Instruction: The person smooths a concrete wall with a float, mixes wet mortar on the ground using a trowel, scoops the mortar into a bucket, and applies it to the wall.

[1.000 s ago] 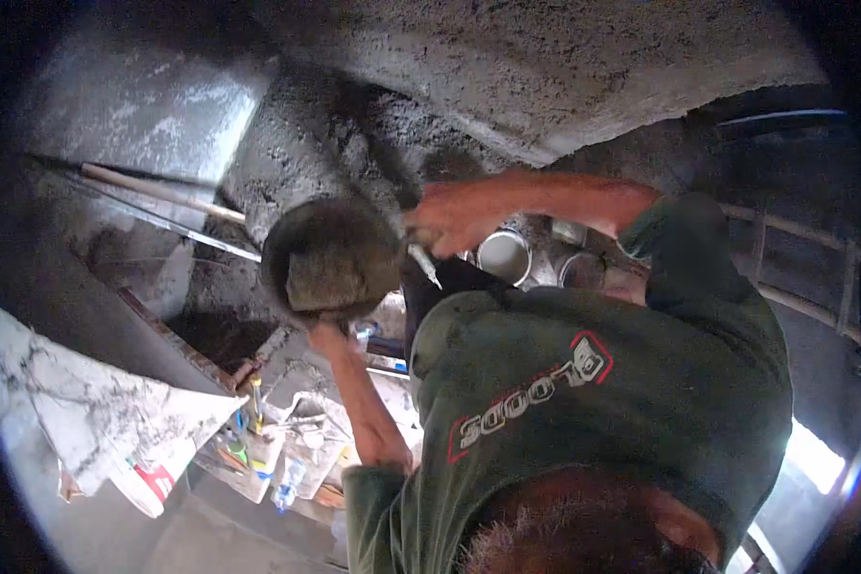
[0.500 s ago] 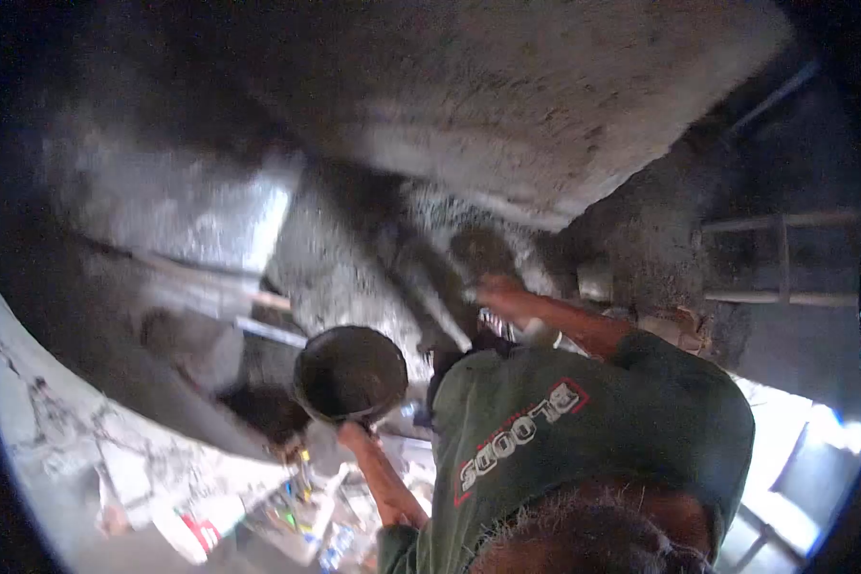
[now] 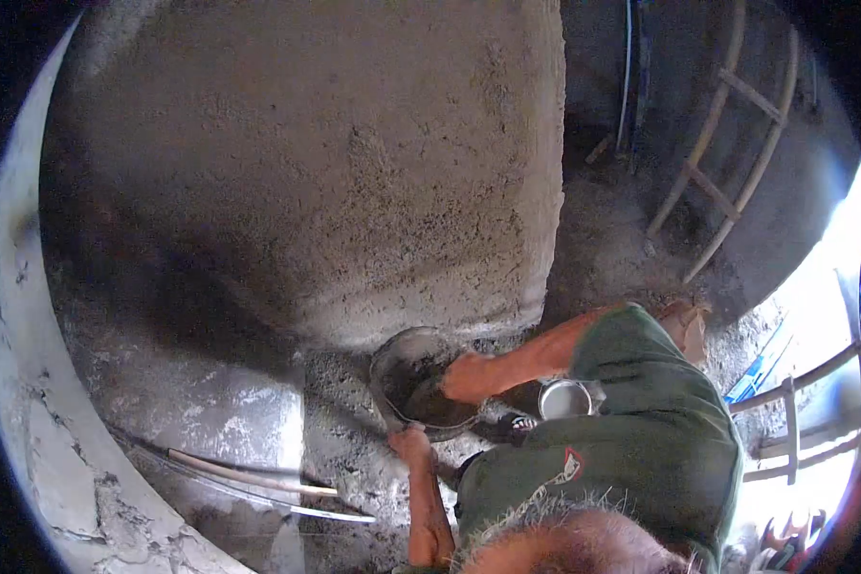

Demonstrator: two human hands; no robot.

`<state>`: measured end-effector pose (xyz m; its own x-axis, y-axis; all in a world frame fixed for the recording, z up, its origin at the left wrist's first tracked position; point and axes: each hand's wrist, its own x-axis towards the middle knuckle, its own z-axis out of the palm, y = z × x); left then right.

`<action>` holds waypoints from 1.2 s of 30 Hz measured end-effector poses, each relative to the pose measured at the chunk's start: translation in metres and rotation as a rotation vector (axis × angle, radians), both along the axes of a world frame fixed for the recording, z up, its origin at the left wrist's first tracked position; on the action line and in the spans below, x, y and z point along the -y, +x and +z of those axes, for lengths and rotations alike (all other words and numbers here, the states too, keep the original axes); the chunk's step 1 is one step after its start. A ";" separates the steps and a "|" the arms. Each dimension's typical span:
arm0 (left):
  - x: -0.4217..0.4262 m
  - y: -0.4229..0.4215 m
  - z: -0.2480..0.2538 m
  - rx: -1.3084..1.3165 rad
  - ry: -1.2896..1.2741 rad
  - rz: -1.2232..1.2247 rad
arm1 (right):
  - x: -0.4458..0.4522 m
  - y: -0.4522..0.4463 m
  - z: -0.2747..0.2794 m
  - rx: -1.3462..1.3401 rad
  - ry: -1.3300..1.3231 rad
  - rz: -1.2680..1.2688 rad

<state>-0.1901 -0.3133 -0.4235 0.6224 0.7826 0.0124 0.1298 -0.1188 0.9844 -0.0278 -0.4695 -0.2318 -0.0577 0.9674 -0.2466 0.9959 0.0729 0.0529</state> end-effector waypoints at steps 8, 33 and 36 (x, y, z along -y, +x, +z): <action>0.035 0.033 0.119 0.124 -0.051 -0.019 | 0.031 0.027 -0.013 -0.193 -0.249 -0.560; 0.055 0.076 0.156 -0.132 0.287 -0.188 | 0.096 0.044 0.025 -0.129 -0.020 -0.895; 0.063 0.064 0.187 -0.365 0.042 -0.290 | 0.075 0.043 -0.029 -0.238 -0.206 -0.525</action>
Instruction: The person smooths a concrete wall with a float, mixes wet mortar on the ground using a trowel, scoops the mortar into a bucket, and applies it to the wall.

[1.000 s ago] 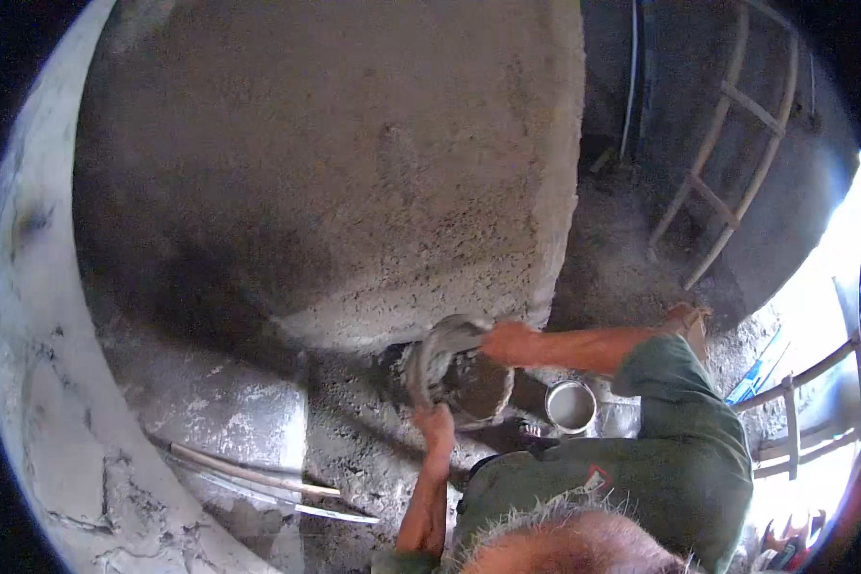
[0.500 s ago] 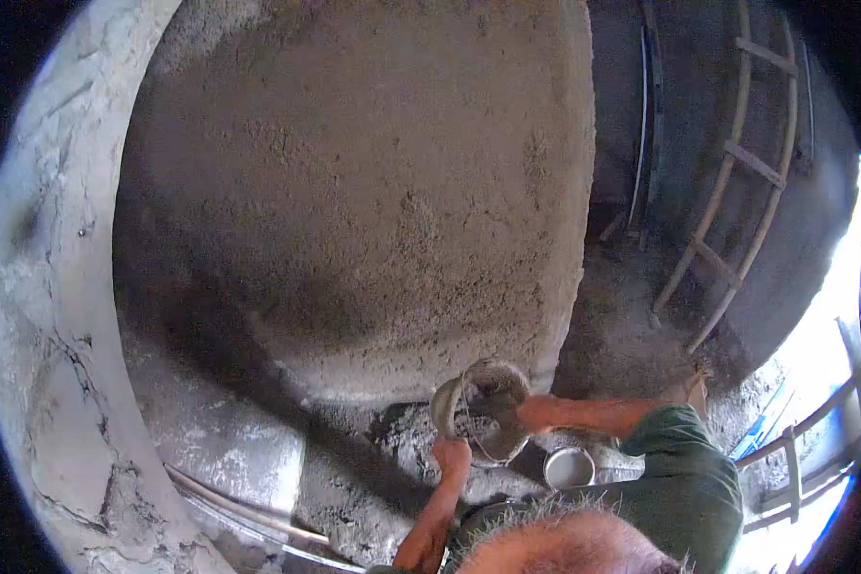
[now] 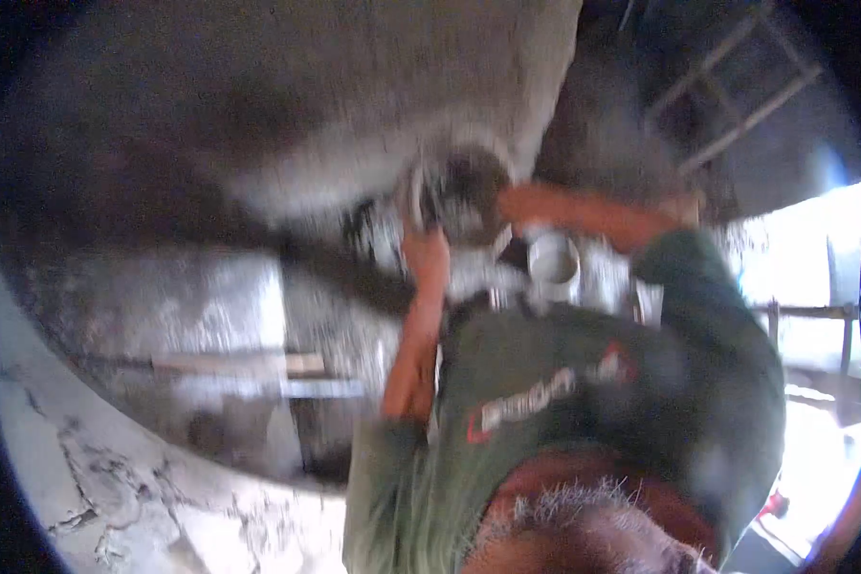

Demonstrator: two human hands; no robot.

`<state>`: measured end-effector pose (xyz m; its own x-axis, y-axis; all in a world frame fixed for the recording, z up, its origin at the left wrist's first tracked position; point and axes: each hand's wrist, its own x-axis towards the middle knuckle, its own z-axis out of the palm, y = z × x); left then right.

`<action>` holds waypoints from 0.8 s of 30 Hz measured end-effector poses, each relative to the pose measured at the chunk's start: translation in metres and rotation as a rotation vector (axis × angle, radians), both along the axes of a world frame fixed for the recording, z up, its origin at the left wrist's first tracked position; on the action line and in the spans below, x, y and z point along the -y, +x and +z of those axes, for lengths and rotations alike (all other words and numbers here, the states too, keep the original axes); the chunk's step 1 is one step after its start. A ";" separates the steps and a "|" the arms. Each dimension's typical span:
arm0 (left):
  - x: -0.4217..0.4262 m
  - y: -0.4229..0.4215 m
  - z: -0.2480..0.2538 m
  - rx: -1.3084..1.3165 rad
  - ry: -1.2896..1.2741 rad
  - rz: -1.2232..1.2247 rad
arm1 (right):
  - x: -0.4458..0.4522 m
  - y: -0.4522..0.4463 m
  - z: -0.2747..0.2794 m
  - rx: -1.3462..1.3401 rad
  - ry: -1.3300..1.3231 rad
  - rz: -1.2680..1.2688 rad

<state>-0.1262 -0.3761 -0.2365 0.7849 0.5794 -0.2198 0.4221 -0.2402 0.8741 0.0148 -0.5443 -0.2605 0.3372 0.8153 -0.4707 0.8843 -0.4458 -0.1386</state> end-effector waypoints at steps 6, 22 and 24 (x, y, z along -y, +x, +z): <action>-0.027 -0.018 -0.040 0.189 -0.345 0.154 | 0.005 -0.049 -0.015 -0.257 0.301 -0.240; -0.049 0.037 -0.083 0.105 -0.503 0.307 | 0.041 -0.033 -0.019 0.201 0.361 -0.580; -0.056 0.041 -0.077 0.133 -0.506 0.278 | 0.045 -0.020 -0.034 0.176 0.399 -0.430</action>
<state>-0.0848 -0.3197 -0.3140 0.6582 0.6160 -0.4328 0.2887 0.3243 0.9008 -0.0049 -0.5897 -0.2942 0.7203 0.6906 -0.0648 0.6613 -0.7119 -0.2364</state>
